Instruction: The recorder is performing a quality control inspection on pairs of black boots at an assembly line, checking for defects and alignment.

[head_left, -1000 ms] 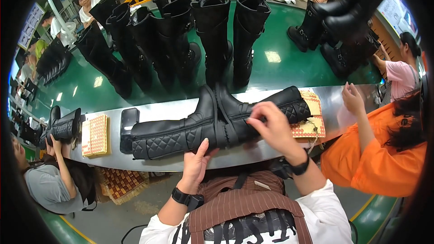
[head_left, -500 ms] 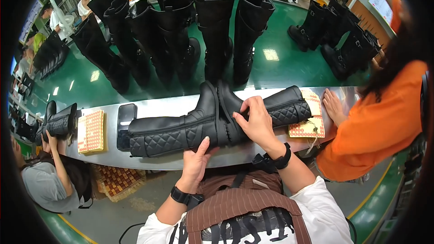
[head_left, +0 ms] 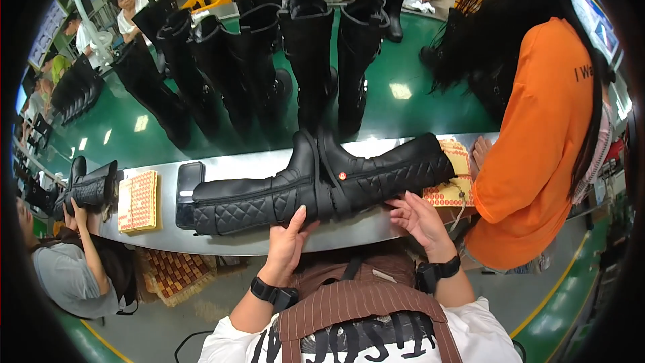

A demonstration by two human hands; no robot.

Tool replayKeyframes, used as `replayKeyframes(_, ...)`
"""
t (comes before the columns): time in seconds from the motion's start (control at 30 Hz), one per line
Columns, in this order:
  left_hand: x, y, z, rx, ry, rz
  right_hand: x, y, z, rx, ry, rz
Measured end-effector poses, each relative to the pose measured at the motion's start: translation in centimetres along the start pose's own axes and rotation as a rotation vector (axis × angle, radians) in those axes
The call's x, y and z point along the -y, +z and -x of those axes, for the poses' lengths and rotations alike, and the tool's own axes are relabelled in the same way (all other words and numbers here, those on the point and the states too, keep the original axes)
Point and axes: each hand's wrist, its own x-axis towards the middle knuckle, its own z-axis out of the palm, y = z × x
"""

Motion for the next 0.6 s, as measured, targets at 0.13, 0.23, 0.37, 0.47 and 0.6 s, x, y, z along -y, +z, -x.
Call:
replayKeyframes(0.13, -0.7, 0.5, 0.6, -0.075, 0.082, -0.104, 0.2, 1.4, -2.3, -0.192, 0.025, -0.228)
replayKeyframes(0.23, -2.3, 0.7, 1.2, -0.174, 0.170, -0.322, 1.4, 4.3, -2.5, -0.230, -0.152, -0.064)
replayKeyframes(0.37, -4.7, 0.8, 2.7, -0.206, 0.542, -0.695, 3.2, 9.3, -1.6, -0.016, -0.533, 0.349)
replayKeyframes(0.47, -5.1, 1.4, 4.4, -0.345, 0.525, -1.120, 3.1, 13.3, -0.3, 0.043, -0.625, 0.527)
replayKeyframes(0.6, -3.8, 2.7, 4.9, -0.153, 0.692, -1.653, 3.8, 16.1, 1.0, 0.139, -0.695, 0.937)
